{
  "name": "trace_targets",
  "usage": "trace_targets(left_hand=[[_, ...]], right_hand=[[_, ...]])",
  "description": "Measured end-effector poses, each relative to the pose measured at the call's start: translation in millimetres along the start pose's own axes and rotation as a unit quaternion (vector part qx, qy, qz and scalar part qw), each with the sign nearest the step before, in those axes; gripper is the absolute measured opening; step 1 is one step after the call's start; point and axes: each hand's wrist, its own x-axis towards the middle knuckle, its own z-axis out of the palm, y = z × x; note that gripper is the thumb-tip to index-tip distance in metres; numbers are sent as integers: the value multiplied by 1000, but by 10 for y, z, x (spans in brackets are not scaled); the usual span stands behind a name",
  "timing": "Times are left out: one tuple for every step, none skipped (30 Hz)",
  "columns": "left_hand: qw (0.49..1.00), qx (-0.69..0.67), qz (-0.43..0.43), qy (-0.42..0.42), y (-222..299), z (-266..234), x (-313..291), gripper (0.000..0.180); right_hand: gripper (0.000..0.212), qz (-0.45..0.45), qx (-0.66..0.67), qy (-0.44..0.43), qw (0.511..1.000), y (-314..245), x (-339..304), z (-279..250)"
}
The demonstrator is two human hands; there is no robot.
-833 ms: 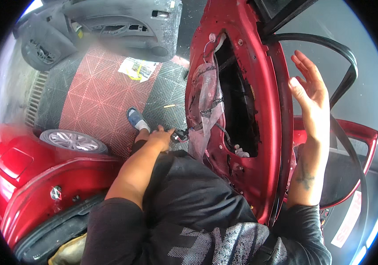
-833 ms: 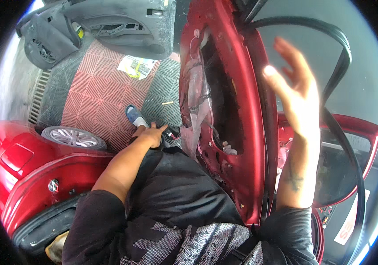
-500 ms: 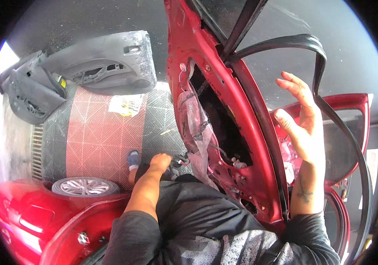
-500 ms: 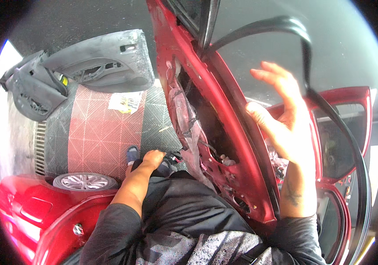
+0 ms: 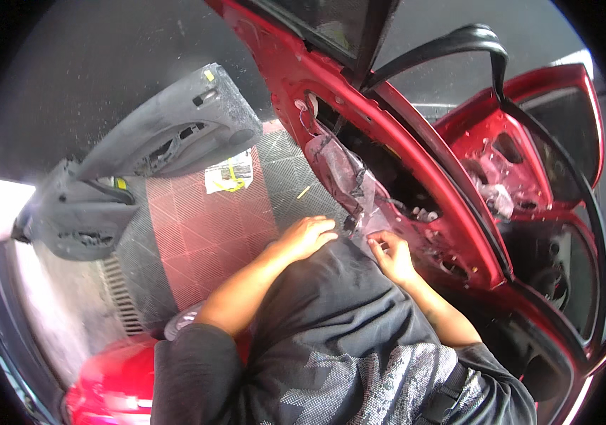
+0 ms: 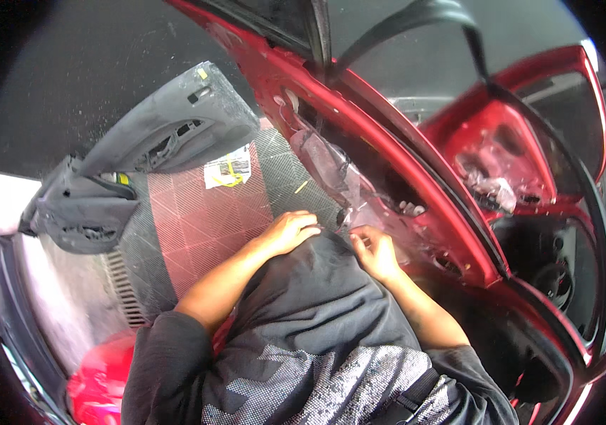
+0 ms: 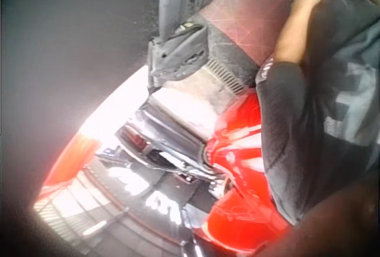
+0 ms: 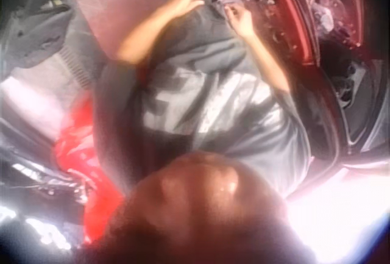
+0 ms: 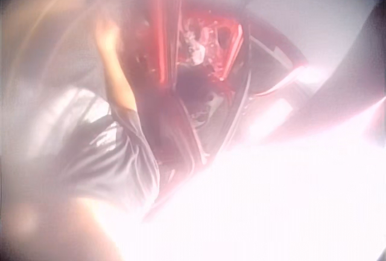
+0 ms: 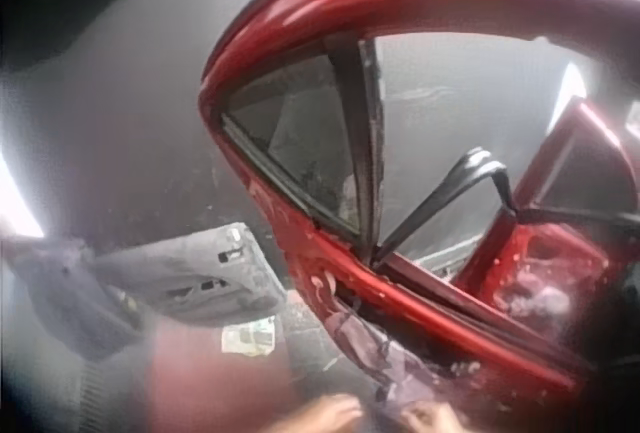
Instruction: The person installs a black rubber weather stripping along the perimeter of a red car door frame. They align and press the strip into place by hand, working around the curved edges and corners of the door.
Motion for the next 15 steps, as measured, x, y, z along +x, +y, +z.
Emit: trace_targets(left_hand=[[1000,2,-13,-6,78,-89,39,28],[999,4,-29,-14,149,-146,69,28],[999,7,-43,-19,178,-173,106,28],[1000,-17,-22,12,187,-150,161,30],[999,-28,-26,12,168,-148,238,30],[999,-37,-35,12,199,-183,338,30],[998,-54,-43,8,270,-180,433,31],[997,-65,-38,-6,370,-180,580,32],[996,-74,-38,-11,393,-194,754,33],[997,-51,-23,-58,440,-175,943,33],[994,-24,-7,-103,518,-160,1122,34],[985,-25,-46,-162,689,-166,1281,34],[988,-8,-2,-157,796,-86,1326,35],[988,9,40,-150,912,8,1362,35],[986,29,83,-144,982,89,1398,36]], right_hand=[[22,7,-67,11,998,297,52,144],[25,30,-50,27,998,529,54,336],[30,51,-33,42,997,671,53,513],[39,49,-51,32,997,726,23,650],[48,47,-68,21,996,783,12,766],[72,80,130,-64,986,421,34,757],[92,70,168,-82,980,403,21,819],[103,96,126,-59,986,594,5,927],[107,118,134,-49,983,494,33,980],[101,105,129,-26,986,535,23,1043],[95,89,125,-4,988,588,8,1091],[89,109,162,7,981,565,19,1117],[84,128,197,15,972,501,17,1122],[78,145,232,22,961,446,-19,1098],[72,156,266,30,951,406,-68,1061]])
